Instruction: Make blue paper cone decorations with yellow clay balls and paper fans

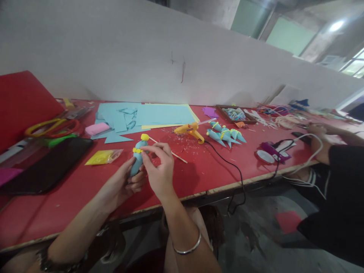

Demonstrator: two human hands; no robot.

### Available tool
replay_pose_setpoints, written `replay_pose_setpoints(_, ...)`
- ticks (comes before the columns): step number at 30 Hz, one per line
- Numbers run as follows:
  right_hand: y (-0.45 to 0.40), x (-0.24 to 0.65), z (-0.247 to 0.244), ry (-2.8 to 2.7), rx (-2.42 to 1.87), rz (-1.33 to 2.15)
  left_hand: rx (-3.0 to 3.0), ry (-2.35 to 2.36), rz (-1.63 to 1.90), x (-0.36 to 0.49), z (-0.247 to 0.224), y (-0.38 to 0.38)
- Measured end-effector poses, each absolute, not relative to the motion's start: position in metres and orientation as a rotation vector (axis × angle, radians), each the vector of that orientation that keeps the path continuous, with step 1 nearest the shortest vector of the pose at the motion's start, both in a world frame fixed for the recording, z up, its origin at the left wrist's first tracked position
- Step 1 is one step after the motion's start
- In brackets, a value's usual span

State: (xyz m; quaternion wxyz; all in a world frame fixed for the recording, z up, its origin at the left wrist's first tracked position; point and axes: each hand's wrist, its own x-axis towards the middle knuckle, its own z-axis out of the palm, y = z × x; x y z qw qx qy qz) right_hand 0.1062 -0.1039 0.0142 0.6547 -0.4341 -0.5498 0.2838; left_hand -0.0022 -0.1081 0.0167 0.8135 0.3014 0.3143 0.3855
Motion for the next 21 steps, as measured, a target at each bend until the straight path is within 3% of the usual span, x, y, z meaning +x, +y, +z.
replay_pose_setpoints(21, -0.1028, 0.1064, 0.0165, -1.180, -0.896, 0.803, 0.795, 0.782, 0.889, -0.0042, 0.0203, -0.1088)
